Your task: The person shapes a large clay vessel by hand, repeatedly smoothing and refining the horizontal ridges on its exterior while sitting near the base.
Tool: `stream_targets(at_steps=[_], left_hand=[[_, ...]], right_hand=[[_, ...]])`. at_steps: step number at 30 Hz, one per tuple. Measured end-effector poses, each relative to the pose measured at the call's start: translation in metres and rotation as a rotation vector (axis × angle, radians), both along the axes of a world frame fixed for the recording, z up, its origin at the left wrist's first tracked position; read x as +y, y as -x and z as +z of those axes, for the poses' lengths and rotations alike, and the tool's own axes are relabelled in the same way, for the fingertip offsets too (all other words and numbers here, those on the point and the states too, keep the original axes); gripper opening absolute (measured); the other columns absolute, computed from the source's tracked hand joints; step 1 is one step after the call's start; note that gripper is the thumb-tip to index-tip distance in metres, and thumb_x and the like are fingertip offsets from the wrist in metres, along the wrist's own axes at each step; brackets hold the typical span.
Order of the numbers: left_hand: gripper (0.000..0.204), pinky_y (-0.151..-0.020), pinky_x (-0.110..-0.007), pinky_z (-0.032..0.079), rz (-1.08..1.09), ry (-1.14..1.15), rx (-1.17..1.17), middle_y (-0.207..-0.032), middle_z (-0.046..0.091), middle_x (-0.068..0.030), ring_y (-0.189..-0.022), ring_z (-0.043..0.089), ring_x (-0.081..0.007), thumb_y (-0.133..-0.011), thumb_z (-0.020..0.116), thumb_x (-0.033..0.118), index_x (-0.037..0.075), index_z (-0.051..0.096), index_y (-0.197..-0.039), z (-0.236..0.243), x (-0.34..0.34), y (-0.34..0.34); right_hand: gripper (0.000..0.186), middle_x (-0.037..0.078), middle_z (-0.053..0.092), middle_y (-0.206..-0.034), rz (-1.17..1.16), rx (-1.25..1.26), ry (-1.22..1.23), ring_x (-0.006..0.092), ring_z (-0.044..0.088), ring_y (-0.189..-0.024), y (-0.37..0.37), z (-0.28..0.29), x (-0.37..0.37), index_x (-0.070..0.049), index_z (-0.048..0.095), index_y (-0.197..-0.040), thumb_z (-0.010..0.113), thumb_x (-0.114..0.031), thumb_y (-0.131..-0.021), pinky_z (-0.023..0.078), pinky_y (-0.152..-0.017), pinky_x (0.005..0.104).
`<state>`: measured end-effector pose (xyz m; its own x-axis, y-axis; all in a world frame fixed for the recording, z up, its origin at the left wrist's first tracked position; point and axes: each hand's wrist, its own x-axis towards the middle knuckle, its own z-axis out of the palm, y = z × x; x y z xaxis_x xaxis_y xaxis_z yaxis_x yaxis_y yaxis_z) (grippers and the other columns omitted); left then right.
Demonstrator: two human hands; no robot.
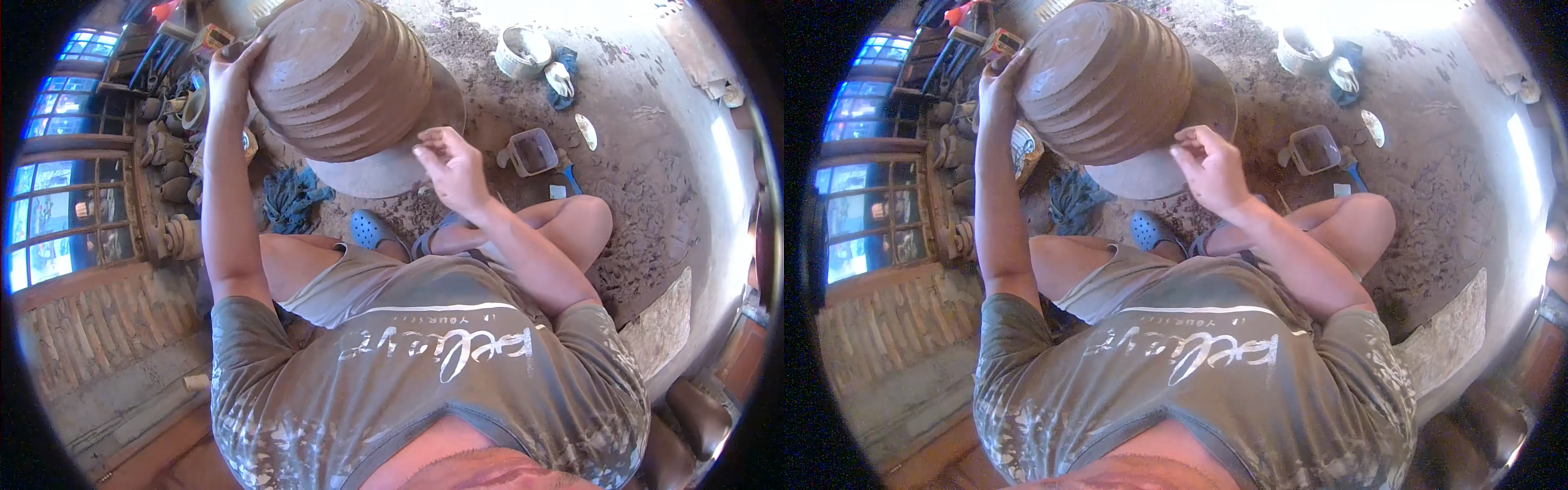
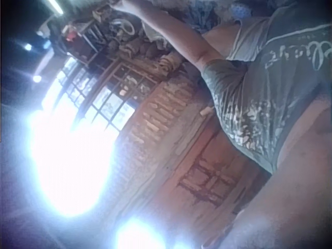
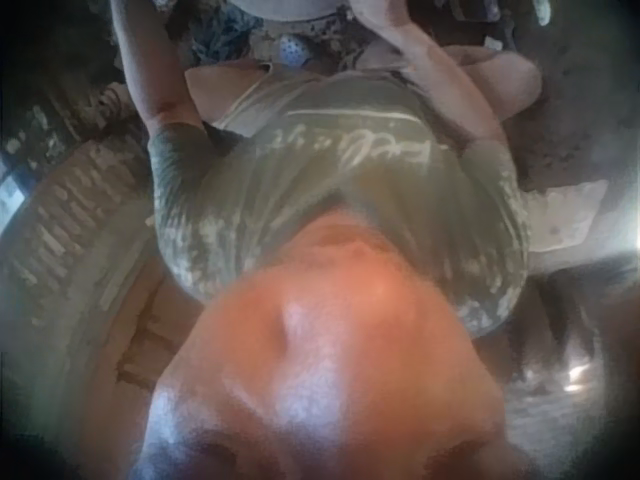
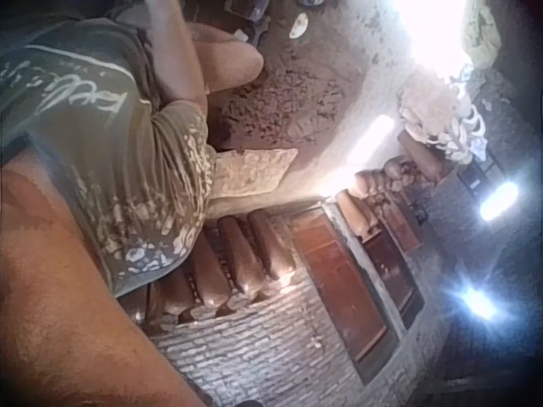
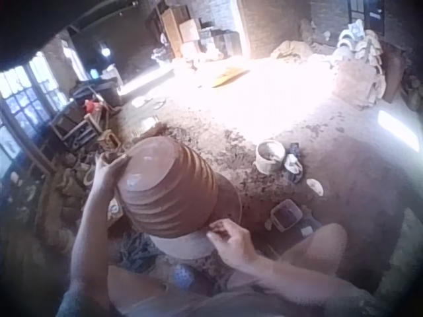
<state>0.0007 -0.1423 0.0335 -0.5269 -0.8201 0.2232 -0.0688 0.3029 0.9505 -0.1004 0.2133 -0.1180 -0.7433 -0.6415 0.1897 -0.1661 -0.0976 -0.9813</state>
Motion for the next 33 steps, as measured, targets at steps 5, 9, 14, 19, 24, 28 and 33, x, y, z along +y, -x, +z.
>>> stream_targets(at_steps=[5,9,14,19,24,28,33], left_hand=[[0.050,-0.089,-0.033,0.055,0.162,0.142,-0.044,-0.103,0.075,-0.0126,-0.092,0.070,-0.0215,-0.089,0.087,0.032,-0.007,0.069,-0.115,0.010,0.037,0.016],[0.061,-0.090,-0.035,0.058,0.105,0.071,-0.078,-0.115,0.074,-0.0153,-0.097,0.072,-0.0210,-0.088,0.089,0.025,-0.009,0.061,-0.129,0.009,0.032,0.015],[0.054,-0.093,-0.036,0.059,-0.038,0.053,-0.060,-0.115,0.074,-0.0142,-0.102,0.073,-0.0210,-0.090,0.087,0.018,-0.007,0.061,-0.129,0.011,0.024,0.012],[0.042,-0.092,-0.030,0.059,-0.119,0.006,-0.047,-0.117,0.067,-0.0111,-0.103,0.071,-0.0203,-0.094,0.083,0.010,-0.001,0.058,-0.126,0.020,0.021,0.019],[0.037,-0.089,-0.028,0.058,-0.277,-0.052,0.026,-0.110,0.066,-0.0080,-0.100,0.069,-0.0171,-0.094,0.083,0.006,0.000,0.060,-0.122,0.019,0.012,0.023],[0.035,-0.085,-0.027,0.056,-0.275,0.045,-0.089,-0.109,0.066,-0.0073,-0.096,0.069,-0.0161,-0.094,0.082,0.007,-0.001,0.060,-0.120,0.027,0.007,0.023],[0.029,-0.077,-0.025,0.052,-0.283,0.075,-0.031,-0.106,0.066,-0.0047,-0.092,0.065,-0.0126,-0.100,0.078,0.012,0.000,0.061,-0.120,0.024,0.012,0.030]], right_hand=[[0.008,0.007,0.071,-0.092,0.033,0.991,0.146,0.0228,0.071,-0.084,0.026,0.019,-0.008,-0.008,0.075,-0.092,0.077,-0.008,-0.084,0.059,-0.071,0.0344],[0.018,0.000,0.068,-0.095,0.196,1.309,0.158,0.0192,0.068,-0.093,0.017,0.031,-0.026,-0.010,0.076,-0.095,0.070,-0.016,-0.079,0.053,-0.079,0.0352],[0.010,-0.003,0.064,-0.093,0.162,1.417,0.139,0.0158,0.060,-0.090,0.017,0.027,-0.043,-0.013,0.070,-0.087,0.066,-0.020,-0.080,0.046,-0.080,0.0341],[0.013,-0.003,0.069,-0.097,0.200,1.460,0.159,0.0148,0.062,-0.088,0.030,0.025,-0.040,-0.013,0.072,-0.091,0.068,-0.021,-0.081,0.045,-0.079,0.0339],[0.002,-0.007,0.064,-0.092,0.163,1.471,0.254,0.0133,0.059,-0.085,0.061,0.023,-0.039,-0.019,0.066,-0.080,0.066,-0.021,-0.079,0.046,-0.080,0.0325],[0.004,-0.007,0.067,-0.094,0.199,1.504,0.243,0.0149,0.060,-0.083,0.093,0.025,-0.036,-0.019,0.069,-0.082,0.066,-0.021,-0.079,0.047,-0.080,0.0330],[0.005,0.001,0.071,-0.097,-0.025,1.439,0.063,0.0224,0.068,-0.090,0.148,0.014,-0.028,-0.013,0.072,-0.087,0.072,-0.012,-0.082,0.055,-0.080,0.0376]])
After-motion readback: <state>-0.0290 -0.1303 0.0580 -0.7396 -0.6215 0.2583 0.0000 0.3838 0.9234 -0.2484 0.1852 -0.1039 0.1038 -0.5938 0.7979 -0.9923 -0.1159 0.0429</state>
